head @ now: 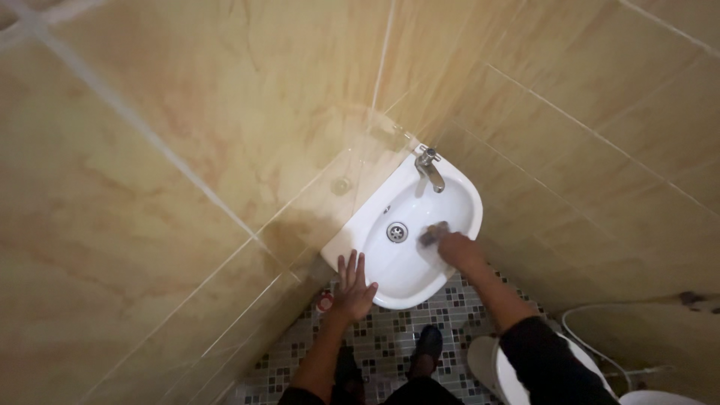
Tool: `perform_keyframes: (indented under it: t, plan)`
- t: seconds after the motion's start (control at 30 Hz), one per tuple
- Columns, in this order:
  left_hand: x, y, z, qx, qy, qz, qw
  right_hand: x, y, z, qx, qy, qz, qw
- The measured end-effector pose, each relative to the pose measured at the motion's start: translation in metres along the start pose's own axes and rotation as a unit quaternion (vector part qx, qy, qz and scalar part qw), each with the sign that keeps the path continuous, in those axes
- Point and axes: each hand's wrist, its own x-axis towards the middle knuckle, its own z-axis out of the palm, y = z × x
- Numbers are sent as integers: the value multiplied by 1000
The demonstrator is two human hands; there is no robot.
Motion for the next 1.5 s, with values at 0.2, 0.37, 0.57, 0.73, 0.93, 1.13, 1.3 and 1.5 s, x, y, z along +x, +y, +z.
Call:
perform_keyframes:
  t: [0.2, 0.37, 0.57, 0.73, 0.93, 1.13, 1.3, 1.5]
  plan:
    - [-4, -1, 0, -5, 5, -2, 1000, -38, -44, 64, -79, -95, -135, 983]
    - [-15, -6, -6, 211, 10, 90, 973, -78, -28, 50, -105, -94, -185, 973]
    - [-31, 21, -29, -6, 15, 11, 1000, -91, -17, 8, -69, -60, -10, 996]
    - [-16, 13, -12, 56, 63, 7, 996, -83, -10, 37, -34, -52, -181, 981]
    - [-11, 1, 4, 16, 94, 20, 995, -57, 26, 0, 38, -133, -81, 987]
    - [-34, 1, 39, -67, 258, 33, 963, -92, 25, 79, 165, -87, -136, 973]
    - [-29, -9, 118, -432, 359, -63, 825, -95, 75, 87, 54, -28, -261, 963]
    - [4, -2, 161, -636, 358, -120, 673, -92, 44, 86, -66, 8, -355, 932]
